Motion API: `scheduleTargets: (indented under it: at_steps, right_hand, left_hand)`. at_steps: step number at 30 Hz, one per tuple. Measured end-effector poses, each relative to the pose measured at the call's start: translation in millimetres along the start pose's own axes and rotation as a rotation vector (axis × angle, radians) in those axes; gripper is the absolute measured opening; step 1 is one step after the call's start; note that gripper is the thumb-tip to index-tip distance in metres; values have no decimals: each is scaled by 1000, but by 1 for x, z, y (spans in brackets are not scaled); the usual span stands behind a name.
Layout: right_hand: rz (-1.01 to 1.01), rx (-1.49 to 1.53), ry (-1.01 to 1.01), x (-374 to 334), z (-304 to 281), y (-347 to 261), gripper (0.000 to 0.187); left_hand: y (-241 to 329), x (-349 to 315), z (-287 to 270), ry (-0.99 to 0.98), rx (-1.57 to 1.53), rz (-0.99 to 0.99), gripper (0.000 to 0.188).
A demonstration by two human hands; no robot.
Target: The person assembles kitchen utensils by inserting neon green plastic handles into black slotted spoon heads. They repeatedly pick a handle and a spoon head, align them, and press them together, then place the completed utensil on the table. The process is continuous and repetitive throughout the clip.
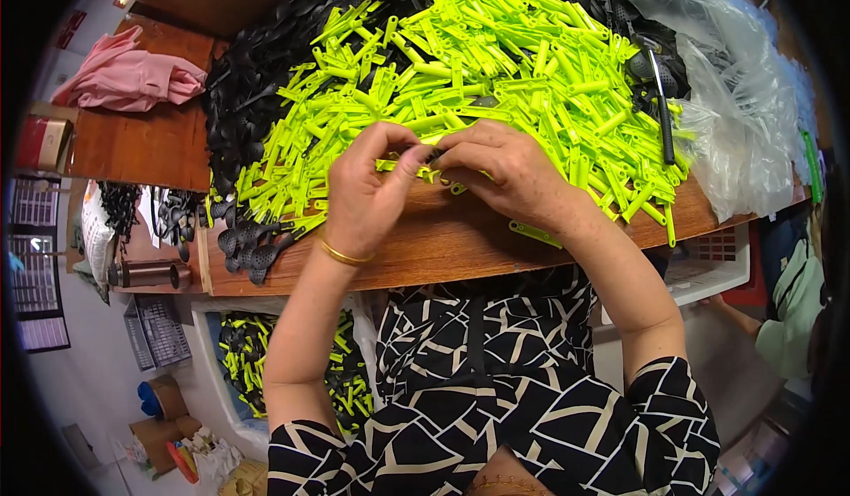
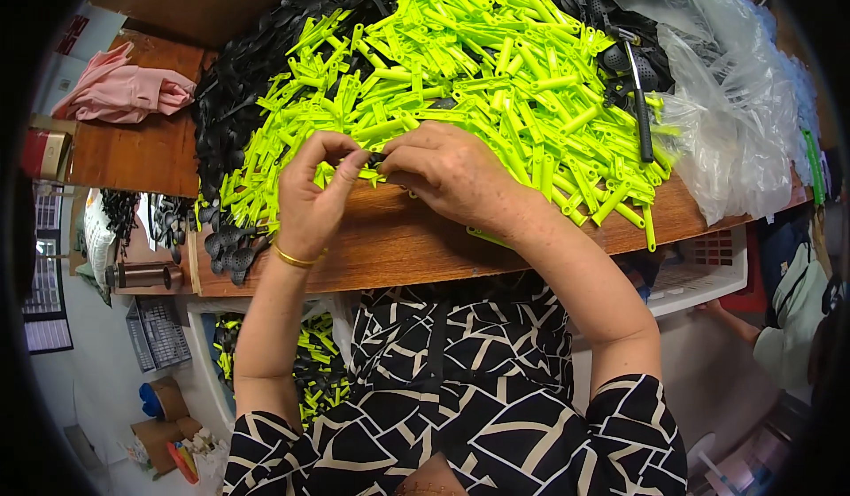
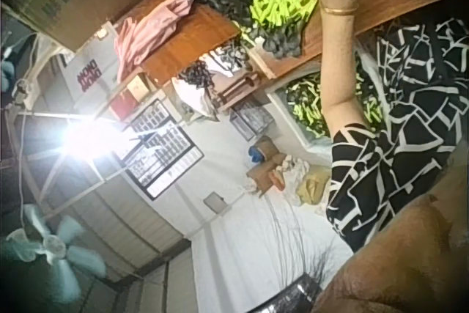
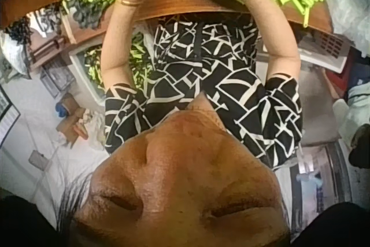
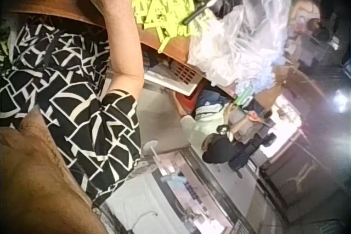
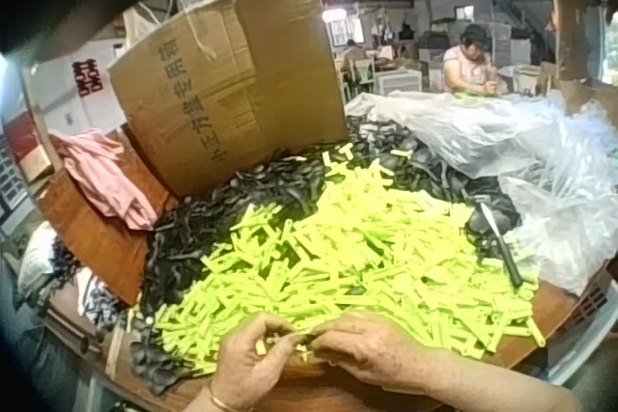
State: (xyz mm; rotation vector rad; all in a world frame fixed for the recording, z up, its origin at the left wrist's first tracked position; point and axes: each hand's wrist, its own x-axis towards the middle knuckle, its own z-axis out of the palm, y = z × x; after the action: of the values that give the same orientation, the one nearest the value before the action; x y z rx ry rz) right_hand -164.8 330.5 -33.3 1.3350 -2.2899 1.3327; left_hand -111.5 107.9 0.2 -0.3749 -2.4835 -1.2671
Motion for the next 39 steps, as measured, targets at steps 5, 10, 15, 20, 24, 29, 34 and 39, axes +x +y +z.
scheduleTargets:
  at_steps: [5, 10, 15, 20, 24, 29, 34, 39]
  right_hand:
    - [244, 440, 97, -11, 26, -24, 21]
    - [434, 596, 12, -31, 33, -39, 16]
    - [104, 127, 67, -22, 5, -36, 35]
    - [-69, -99, -36, -3, -18, -44, 19]
    - [-92, -135, -129, 2, -23, -42, 15]
    - [-18, -79, -105, -3, -12, -41, 22]
    - [-56, -107, -79, -19, 9, -36, 28]
    - [-183, -139, -191, -19, 17, -45, 22]
  left_hand:
    - [-4, -42, 27, -201, -862, -193, 61]
    - [2, -80, 28, -183, -718, -343, 59]
    - [6, -91, 3, -157, -504, -496, 44]
    - [14, -92, 1, -114, -266, -345, 36]
    - [16, -91, 0, -145, -175, -260, 37]
    - [22, -90, -13, -234, -91, -256, 41]
    - [20, -102, -25, -338, -68, -271, 43]
    - [22, -128, -31, -356, -472, -566, 36]
